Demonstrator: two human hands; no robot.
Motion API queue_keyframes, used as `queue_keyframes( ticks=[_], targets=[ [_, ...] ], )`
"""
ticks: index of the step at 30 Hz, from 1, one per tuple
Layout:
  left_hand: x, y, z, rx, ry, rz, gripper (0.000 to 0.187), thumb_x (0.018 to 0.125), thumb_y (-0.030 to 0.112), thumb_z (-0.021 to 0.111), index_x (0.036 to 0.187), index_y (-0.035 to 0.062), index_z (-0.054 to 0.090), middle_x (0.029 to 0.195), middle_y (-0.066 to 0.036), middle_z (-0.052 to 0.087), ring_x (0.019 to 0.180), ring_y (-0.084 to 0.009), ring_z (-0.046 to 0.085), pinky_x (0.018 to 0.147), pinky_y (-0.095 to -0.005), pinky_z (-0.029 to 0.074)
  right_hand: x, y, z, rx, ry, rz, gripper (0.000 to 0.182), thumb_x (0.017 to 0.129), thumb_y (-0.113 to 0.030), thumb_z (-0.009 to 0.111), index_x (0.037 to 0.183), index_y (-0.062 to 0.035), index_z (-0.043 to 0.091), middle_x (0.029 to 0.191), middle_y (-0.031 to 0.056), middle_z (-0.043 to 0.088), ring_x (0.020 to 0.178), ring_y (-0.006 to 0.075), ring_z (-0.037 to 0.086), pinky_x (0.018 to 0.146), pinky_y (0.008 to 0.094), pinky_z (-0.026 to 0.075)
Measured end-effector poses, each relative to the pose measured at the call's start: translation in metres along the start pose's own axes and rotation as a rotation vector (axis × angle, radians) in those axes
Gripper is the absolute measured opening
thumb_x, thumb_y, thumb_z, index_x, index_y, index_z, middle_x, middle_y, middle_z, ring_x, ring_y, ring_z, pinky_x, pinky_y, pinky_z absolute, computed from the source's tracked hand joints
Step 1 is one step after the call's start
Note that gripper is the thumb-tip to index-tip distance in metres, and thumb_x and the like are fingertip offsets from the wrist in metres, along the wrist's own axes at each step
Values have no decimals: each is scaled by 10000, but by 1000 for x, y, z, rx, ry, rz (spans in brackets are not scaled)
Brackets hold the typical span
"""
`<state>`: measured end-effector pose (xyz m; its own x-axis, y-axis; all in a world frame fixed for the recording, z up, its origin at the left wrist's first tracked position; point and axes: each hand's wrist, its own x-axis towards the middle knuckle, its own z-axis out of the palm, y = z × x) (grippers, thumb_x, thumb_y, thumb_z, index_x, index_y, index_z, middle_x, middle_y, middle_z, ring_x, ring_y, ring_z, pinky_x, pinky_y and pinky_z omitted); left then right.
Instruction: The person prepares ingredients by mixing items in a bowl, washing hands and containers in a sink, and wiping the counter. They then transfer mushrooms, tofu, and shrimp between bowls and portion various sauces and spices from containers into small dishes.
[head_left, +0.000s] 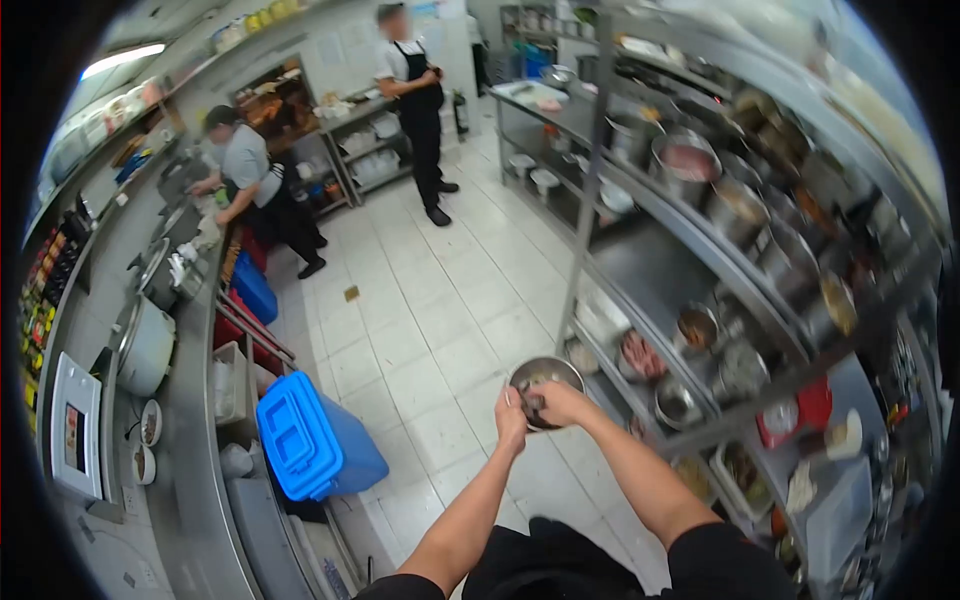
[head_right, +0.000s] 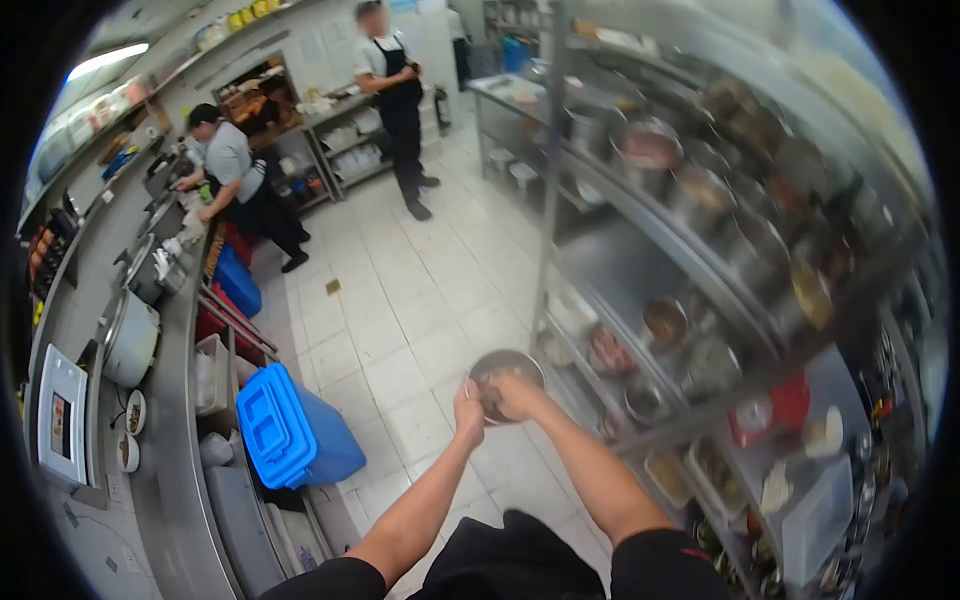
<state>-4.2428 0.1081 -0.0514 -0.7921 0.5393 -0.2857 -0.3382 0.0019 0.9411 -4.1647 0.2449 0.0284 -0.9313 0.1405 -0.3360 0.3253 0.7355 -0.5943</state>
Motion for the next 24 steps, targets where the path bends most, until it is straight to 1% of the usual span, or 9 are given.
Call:
queue_keyframes(
  ticks=[4, 8, 10, 12, 14, 15, 18, 19, 24],
  targets=[
    [70, 68, 24, -33, -76, -30, 509, 1129, 356, 474, 1463, -18, 557, 1283, -186, 690, 1139, -239, 634, 1001, -374, 490, 54, 0, -46, -210, 355, 38, 753, 696, -223, 825, 1418, -149, 621, 1291, 228, 619, 1233, 416, 605, 1081, 480, 494],
    [140, 102, 36, 225, -30, 70, 489, 1140, 329, 443, 1488, 0, 541, 1331, -169, 678, 1204, -260, 608, 1053, -364, 470, 140, 28, -87, -297, 289, 168, 416, 855, -260, 750, 1234, -105, 678, 1182, 195, 671, 1093, 388, 689, 897, 506, 574],
    [183, 111, 36, 191, -26, 118, 496, 1143, 354, 432, 1496, 21, 536, 1326, -169, 677, 1227, -260, 596, 1051, -372, 478, 170, 30, -109, -240, 618, 276, 314, 809, -141, 775, 1109, -77, 708, 1145, 197, 677, 1062, 386, 700, 880, 507, 576],
    [212, 132, 36, 137, -69, 61, 499, 1143, 364, 434, 1504, 34, 531, 1322, -171, 678, 1217, -261, 603, 1042, -377, 485, 190, 23, -139, -326, 596, 120, 439, 785, -79, 771, 1216, -78, 685, 1127, 212, 683, 1068, 440, 684, 923, 511, 562],
    [251, 166, 38, 97, -103, 44, 502, 1143, 375, 435, 1511, 47, 526, 1317, -173, 679, 1207, -262, 609, 1032, -382, 492, 193, 15, -195, -101, 143, -123, 673, 729, -142, 849, 1367, -128, 634, 1185, 224, 659, 1120, 453, 645, 1017, 485, 529],
    [258, 183, 42, 101, -130, 40, 465, 1137, 360, 446, 1432, 22, 567, 1253, -157, 682, 1151, -243, 608, 996, -376, 489, 199, 9, -221, 95, -10, 68, 871, 690, -180, 888, 1490, -194, 544, 1396, 264, 569, 1274, 477, 554, 1097, 480, 481],
    [255, 219, 53, 97, -193, -33, 438, 1129, 347, 465, 1344, -4, 613, 1174, -135, 690, 1084, -220, 614, 946, -368, 496, 178, -23, -240, -66, 288, 178, 937, 679, -181, 882, 1530, -229, 493, 1599, 267, 400, 1396, 490, 449, 1112, 501, 469],
    [266, 201, 60, 148, -212, 36, 441, 1129, 342, 463, 1357, -4, 611, 1166, -139, 694, 1080, -221, 617, 945, -367, 499, 192, -10, -225, -7, 185, 283, 916, 695, -160, 849, 1532, -225, 485, 1649, 269, 321, 1460, 525, 363, 1131, 531, 447],
    [256, 130, 67, 196, -168, 77, 519, 1129, 357, 462, 1514, 12, 517, 1416, -198, 641, 1318, -286, 581, 1115, -371, 431, 202, 57, -170, -275, 296, 254, 280, 851, -103, 698, 1125, -69, 745, 1118, 213, 739, 1008, 437, 721, 925, 536, 574]
  ],
)
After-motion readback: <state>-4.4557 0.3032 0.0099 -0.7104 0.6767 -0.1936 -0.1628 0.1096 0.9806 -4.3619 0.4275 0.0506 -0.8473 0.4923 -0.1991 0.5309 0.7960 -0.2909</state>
